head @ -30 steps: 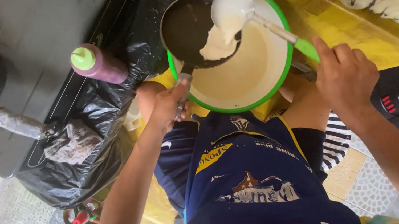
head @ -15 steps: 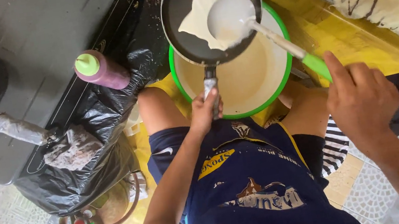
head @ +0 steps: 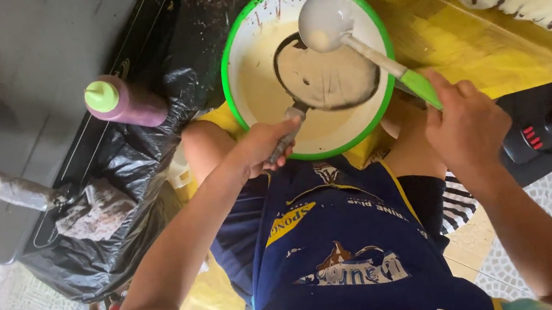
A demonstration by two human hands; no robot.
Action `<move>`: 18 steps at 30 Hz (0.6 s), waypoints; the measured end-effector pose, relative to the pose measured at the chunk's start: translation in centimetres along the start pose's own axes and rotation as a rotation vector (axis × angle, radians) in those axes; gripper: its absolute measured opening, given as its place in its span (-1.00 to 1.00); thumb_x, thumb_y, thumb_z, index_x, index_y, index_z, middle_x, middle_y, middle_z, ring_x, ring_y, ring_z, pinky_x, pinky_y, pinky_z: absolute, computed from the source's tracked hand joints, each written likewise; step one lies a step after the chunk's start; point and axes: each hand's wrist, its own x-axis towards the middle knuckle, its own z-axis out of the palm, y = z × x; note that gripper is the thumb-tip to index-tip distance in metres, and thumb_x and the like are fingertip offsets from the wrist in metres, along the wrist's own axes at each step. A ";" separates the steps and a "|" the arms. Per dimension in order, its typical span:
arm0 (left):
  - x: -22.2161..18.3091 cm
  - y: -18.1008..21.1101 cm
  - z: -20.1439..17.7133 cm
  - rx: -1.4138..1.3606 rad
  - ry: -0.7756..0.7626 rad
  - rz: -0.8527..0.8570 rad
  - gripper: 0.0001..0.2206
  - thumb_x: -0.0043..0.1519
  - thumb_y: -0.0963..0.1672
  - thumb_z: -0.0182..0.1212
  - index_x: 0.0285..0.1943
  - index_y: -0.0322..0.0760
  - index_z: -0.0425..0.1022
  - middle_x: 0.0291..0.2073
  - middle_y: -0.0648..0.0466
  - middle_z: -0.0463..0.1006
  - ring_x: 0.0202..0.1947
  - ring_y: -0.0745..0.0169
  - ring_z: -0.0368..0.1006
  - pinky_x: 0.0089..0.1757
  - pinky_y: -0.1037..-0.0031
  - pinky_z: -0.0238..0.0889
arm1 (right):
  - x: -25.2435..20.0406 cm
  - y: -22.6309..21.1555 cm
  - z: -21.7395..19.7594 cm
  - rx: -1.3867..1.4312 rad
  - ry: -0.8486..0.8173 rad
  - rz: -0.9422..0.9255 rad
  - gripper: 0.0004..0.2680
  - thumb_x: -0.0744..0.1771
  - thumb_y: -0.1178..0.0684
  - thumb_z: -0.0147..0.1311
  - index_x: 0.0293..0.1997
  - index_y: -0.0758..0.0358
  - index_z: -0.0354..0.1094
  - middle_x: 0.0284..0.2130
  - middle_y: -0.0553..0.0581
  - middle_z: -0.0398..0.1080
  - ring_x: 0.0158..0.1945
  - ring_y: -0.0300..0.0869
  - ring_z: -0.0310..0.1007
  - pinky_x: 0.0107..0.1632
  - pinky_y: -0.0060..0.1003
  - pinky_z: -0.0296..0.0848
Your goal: Preparing crepes by pouring batter into pans, spreading it, adding chocolate drizzle, and flipping them.
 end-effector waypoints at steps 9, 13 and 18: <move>-0.9 -3.2 1.4 0.265 0.139 0.191 -0.56 0.22 0.11 0.32 -0.50 -0.28 0.46 -0.72 -0.03 0.49 -0.77 0.26 0.46 -0.67 0.56 0.34 | -0.7 0.2 1.0 0.157 -0.005 0.148 -0.62 0.29 0.04 0.24 0.28 -0.10 0.52 -0.31 0.07 0.44 -0.33 0.09 0.56 -0.30 -0.04 0.56; 0.4 -6.2 1.6 0.187 0.094 0.258 -0.61 0.25 0.12 0.19 -0.34 -0.23 0.40 -0.64 0.08 0.51 -0.73 0.36 0.38 -0.57 0.58 0.29 | -1.4 2.6 0.6 -0.006 0.117 0.106 -0.50 0.20 0.13 0.23 0.34 -0.11 0.54 -0.33 0.03 0.37 -0.35 0.04 0.41 -0.48 -0.03 0.28; 1.3 -7.6 3.4 -0.092 -0.024 0.333 -0.67 0.27 0.05 0.22 -0.16 -0.29 0.37 -0.62 0.06 0.43 -0.74 0.33 0.32 -0.59 0.55 0.28 | -1.4 2.4 -2.2 -0.203 0.296 0.001 -0.51 0.21 0.19 0.16 0.27 -0.19 0.67 -0.35 -0.12 0.32 -0.39 -0.14 0.27 -0.48 -0.27 0.14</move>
